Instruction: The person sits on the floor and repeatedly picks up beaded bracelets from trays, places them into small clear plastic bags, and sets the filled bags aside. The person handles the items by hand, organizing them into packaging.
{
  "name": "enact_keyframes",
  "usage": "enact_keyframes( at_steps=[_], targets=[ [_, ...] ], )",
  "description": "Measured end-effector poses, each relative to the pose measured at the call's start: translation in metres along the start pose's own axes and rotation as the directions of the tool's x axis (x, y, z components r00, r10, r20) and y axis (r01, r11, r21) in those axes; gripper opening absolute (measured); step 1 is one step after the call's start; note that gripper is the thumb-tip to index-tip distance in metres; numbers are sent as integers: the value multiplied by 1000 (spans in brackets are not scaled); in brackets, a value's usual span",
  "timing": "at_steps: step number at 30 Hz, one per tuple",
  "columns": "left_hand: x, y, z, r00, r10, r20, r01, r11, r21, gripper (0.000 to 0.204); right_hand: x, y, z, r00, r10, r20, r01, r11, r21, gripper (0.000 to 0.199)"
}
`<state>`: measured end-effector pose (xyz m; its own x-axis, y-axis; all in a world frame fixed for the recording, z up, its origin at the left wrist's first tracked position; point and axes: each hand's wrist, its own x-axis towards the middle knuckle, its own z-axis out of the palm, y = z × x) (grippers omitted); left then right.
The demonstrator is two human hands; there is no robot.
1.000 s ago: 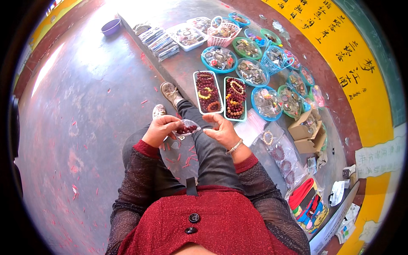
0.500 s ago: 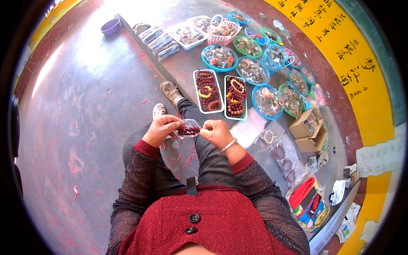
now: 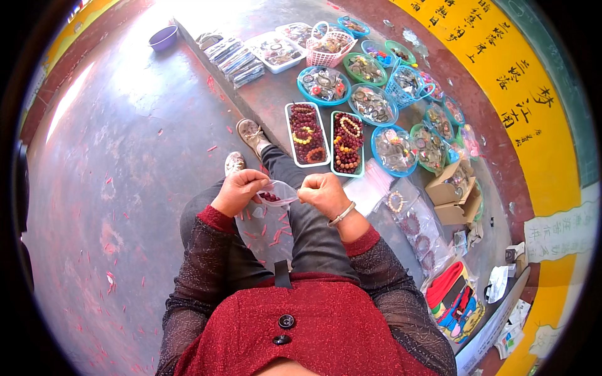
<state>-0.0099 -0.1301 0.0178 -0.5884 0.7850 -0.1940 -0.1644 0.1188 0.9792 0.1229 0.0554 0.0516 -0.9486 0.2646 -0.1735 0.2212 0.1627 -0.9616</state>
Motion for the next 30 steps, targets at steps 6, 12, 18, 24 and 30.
enact_keyframes(
  at_steps=[6, 12, 18, 24, 30],
  targets=[
    [3, -6, -1, 1000, 1, 2, -1, 991, -136, 14, 3, 17, -4, 998, -61, -33, 65, 990, 125, 36],
    [-1, 5, -2, 999, -3, 39, 7, 994, -114, 14, 3, 35, 5, 986, -167, -15, 168, 982, 83, 69],
    [-5, 14, -5, 997, -28, 76, 38, 990, -133, 17, 2, 33, 18, 980, -187, 68, 162, 949, 269, 27],
    [-2, 11, -7, 973, 201, -113, -215, 967, -134, 39, -9, -11, 16, 961, -274, -26, 274, 946, 175, 24],
    [4, 9, -5, 915, 371, 159, -308, 897, -317, 62, -15, -47, 14, 959, -175, -222, 252, 884, 395, 28]
  ],
)
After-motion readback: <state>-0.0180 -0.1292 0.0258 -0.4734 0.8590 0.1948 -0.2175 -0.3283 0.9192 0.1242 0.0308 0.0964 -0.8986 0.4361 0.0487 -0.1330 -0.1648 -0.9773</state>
